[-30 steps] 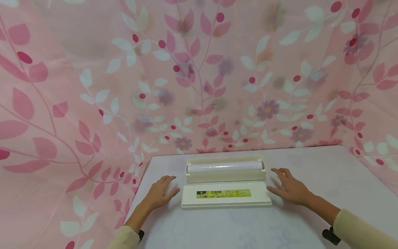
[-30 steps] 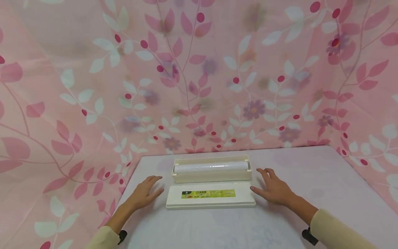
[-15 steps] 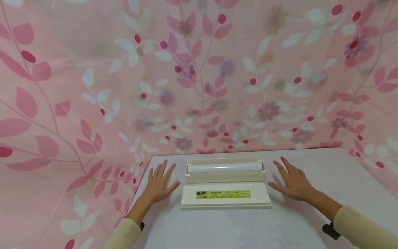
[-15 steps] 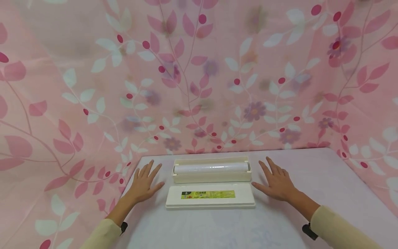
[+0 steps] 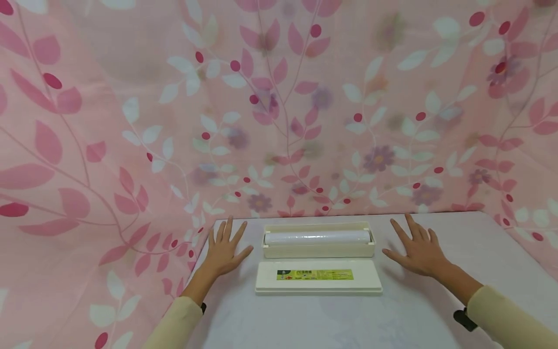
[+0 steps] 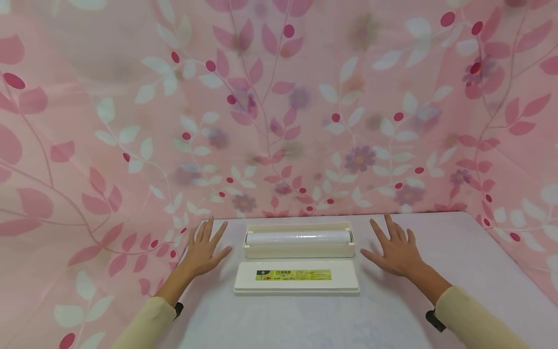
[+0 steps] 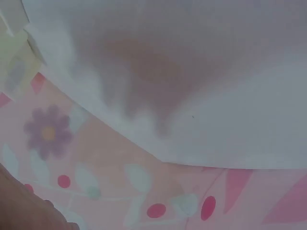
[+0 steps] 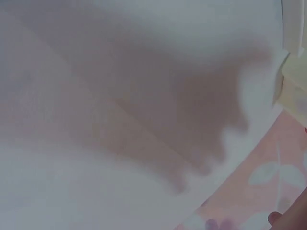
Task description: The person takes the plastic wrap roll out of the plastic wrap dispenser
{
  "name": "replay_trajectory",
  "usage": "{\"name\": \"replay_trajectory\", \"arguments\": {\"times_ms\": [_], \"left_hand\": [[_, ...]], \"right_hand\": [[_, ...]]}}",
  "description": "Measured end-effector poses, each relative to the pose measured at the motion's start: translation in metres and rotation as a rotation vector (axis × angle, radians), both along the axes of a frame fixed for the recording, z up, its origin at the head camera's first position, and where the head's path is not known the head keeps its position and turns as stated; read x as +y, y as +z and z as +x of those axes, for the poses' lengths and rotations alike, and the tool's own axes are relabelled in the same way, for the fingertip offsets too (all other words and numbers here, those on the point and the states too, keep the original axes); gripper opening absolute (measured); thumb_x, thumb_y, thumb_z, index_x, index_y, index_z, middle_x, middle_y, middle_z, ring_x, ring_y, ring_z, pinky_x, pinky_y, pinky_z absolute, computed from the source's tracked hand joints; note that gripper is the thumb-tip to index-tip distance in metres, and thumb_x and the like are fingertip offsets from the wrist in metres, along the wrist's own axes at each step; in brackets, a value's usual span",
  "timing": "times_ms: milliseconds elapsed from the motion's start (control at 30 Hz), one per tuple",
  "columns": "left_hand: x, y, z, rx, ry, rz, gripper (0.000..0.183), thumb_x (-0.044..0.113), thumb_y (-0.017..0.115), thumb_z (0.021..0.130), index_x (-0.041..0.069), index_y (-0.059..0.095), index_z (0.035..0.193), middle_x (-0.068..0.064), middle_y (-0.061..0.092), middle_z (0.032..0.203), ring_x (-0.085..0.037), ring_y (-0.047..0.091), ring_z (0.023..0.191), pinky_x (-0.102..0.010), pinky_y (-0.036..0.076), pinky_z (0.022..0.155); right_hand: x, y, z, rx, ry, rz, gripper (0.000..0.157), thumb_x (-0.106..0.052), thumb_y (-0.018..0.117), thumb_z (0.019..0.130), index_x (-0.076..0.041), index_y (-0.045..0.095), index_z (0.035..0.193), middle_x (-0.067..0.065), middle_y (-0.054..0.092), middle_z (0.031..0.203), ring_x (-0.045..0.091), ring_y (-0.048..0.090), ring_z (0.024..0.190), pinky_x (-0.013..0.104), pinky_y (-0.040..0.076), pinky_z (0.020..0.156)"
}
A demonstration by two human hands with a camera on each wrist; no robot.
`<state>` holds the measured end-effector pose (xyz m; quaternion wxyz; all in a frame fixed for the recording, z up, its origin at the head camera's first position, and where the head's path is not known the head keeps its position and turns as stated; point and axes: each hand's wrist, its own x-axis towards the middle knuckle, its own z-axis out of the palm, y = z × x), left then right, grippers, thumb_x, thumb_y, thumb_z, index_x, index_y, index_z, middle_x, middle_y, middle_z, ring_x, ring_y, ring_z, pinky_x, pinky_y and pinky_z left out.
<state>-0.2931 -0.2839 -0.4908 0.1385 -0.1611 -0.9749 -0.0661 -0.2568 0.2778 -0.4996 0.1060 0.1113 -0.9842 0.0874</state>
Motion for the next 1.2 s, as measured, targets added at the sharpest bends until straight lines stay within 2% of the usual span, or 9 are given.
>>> {"name": "replay_trajectory", "arguments": {"times_ms": [233, 500, 567, 800, 1033, 1200], "left_hand": [[-0.003, 0.003, -0.006, 0.039, 0.042, -0.060, 0.078, 0.064, 0.049, 0.092, 0.029, 0.023, 0.158, -0.015, 0.003, 0.166, -0.043, 0.009, 0.150, -0.071, 0.003, 0.114], [0.004, 0.009, -0.012, 0.074, 0.006, -0.060, 0.081, 0.072, 0.043, 0.091, 0.030, 0.024, 0.158, -0.015, 0.001, 0.167, -0.043, 0.002, 0.151, -0.071, -0.002, 0.114], [0.007, 0.010, -0.015, 0.094, 0.010, -0.074, 0.081, 0.073, 0.041, 0.091, 0.032, 0.022, 0.158, -0.015, 0.001, 0.167, -0.042, 0.003, 0.151, -0.071, 0.000, 0.114], [0.019, 0.013, -0.019, 0.062, -0.003, -0.045, 0.084, 0.069, 0.047, 0.091, 0.031, 0.017, 0.159, -0.010, -0.013, 0.166, -0.039, -0.005, 0.152, -0.072, -0.001, 0.113], [0.028, 0.013, -0.026, 0.075, 0.003, -0.063, 0.082, 0.069, 0.047, 0.090, 0.028, 0.024, 0.158, -0.009, -0.010, 0.167, -0.039, -0.003, 0.153, -0.073, 0.004, 0.113], [0.032, 0.013, -0.030, 0.057, -0.011, -0.047, 0.083, 0.071, 0.045, 0.090, 0.029, 0.021, 0.158, -0.008, -0.012, 0.167, -0.039, -0.004, 0.153, -0.074, 0.002, 0.112]], "right_hand": [[0.006, 0.002, -0.006, 0.039, 0.008, 0.022, 0.094, -0.070, 0.052, 0.088, -0.019, 0.016, 0.159, 0.028, 0.008, 0.162, 0.052, 0.026, 0.135, 0.077, 0.013, 0.104], [0.004, 0.006, -0.010, 0.040, -0.008, 0.025, 0.093, -0.070, 0.052, 0.088, -0.019, 0.018, 0.158, 0.026, 0.004, 0.163, 0.051, 0.025, 0.137, 0.078, 0.012, 0.104], [0.002, 0.008, -0.011, 0.040, -0.015, 0.021, 0.093, -0.070, 0.051, 0.088, -0.019, 0.019, 0.158, 0.026, 0.003, 0.163, 0.052, 0.024, 0.137, 0.078, 0.011, 0.104], [-0.007, 0.013, -0.015, 0.022, -0.007, 0.058, 0.093, -0.072, 0.050, 0.087, -0.017, 0.022, 0.157, 0.024, 0.002, 0.164, 0.054, 0.025, 0.138, 0.077, 0.011, 0.107], [-0.015, 0.015, -0.021, 0.030, 0.001, 0.058, 0.094, -0.073, 0.049, 0.087, -0.017, 0.021, 0.157, 0.025, 0.000, 0.164, 0.054, 0.023, 0.139, 0.076, 0.006, 0.108], [-0.021, 0.018, -0.025, 0.043, 0.021, 0.036, 0.092, -0.070, 0.051, 0.088, -0.018, 0.022, 0.157, 0.024, 0.000, 0.164, 0.051, 0.019, 0.140, 0.076, 0.006, 0.108]]}}
